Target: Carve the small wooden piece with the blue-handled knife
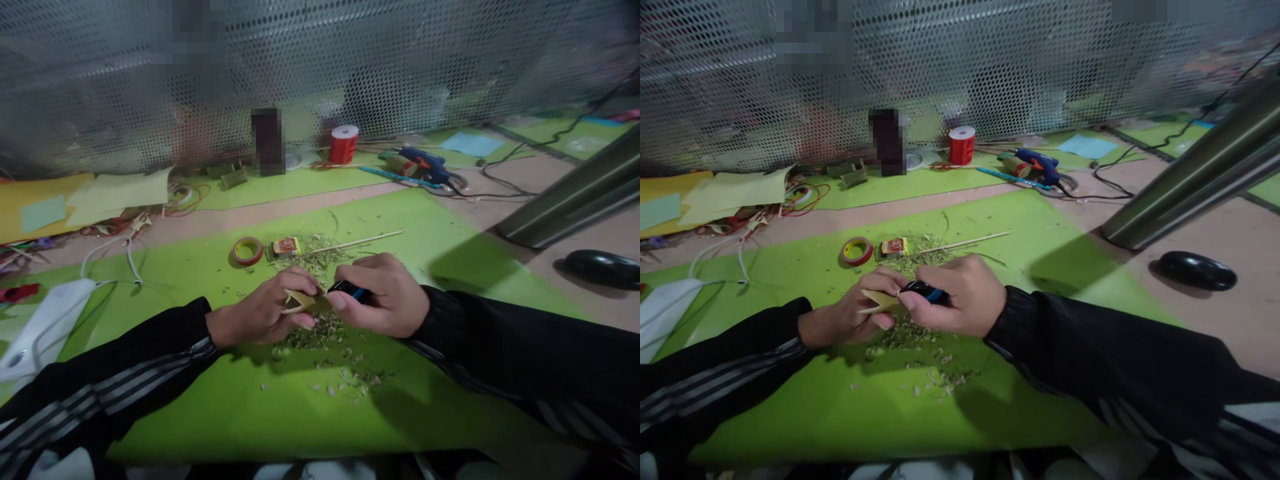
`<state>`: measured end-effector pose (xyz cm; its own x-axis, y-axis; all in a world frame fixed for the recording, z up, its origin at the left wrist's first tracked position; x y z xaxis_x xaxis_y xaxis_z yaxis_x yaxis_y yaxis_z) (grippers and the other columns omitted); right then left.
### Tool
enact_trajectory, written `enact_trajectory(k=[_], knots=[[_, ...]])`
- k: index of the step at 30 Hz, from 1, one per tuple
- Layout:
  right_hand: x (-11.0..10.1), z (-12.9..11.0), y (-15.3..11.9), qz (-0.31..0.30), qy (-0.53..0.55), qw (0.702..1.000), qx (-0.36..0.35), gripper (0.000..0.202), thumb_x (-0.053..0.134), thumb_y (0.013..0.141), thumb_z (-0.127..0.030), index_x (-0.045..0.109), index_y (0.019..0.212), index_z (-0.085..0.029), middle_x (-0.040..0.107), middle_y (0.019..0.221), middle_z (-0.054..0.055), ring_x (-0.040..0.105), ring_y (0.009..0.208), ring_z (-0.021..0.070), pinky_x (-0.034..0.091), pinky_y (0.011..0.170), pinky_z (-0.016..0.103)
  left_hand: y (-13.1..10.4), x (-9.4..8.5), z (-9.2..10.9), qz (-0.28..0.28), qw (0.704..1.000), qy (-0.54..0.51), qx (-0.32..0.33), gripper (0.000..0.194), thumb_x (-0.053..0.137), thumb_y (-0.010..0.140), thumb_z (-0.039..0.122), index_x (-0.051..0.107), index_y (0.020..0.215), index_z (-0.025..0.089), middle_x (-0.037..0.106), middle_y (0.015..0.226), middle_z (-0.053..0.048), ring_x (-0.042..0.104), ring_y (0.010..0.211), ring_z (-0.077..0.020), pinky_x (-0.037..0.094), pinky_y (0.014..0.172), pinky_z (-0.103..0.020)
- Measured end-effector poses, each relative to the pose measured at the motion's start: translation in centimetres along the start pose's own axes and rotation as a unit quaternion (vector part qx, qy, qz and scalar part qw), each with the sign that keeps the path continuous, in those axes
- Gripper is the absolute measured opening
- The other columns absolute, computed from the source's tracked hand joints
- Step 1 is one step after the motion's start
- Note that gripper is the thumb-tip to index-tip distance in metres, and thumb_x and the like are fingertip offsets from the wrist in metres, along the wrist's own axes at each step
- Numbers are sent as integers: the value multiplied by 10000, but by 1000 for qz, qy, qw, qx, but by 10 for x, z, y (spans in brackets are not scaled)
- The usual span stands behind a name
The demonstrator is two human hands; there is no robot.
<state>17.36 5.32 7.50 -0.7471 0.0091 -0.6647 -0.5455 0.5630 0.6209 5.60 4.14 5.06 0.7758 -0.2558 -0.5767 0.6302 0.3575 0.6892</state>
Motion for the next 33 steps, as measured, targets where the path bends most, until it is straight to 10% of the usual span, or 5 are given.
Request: enact_trajectory(k=[15,33], knots=[[10,20,-5,-83,-118,987,71,344,393,923,-466,540,761,-200,453,478,-43,361,424,101,235,479,252,-12,4,-26,-10,963,-143,-228,480,321,1009,486,313,1397,205,633,882,-31,558,659,-117,487,616,-256],[20,5,-7,-170,-149,974,19,374,254,1019,-413,514,1139,-173,670,859,58,565,636,168,305,592,288,-13,-1,-31,25,968,-118,-221,359,390,981,272,326,1331,223,463,812,20,453,614,-89,419,591,-252]])
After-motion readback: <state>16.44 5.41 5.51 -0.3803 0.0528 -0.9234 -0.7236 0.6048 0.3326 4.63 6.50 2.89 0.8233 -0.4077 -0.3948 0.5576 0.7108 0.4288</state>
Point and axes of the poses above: each hand's wrist, its own y-axis towards the middle knuckle, its own x-axis out of the palm, z = x × y, the point moved 8 cm from there along y, towards the middle knuckle
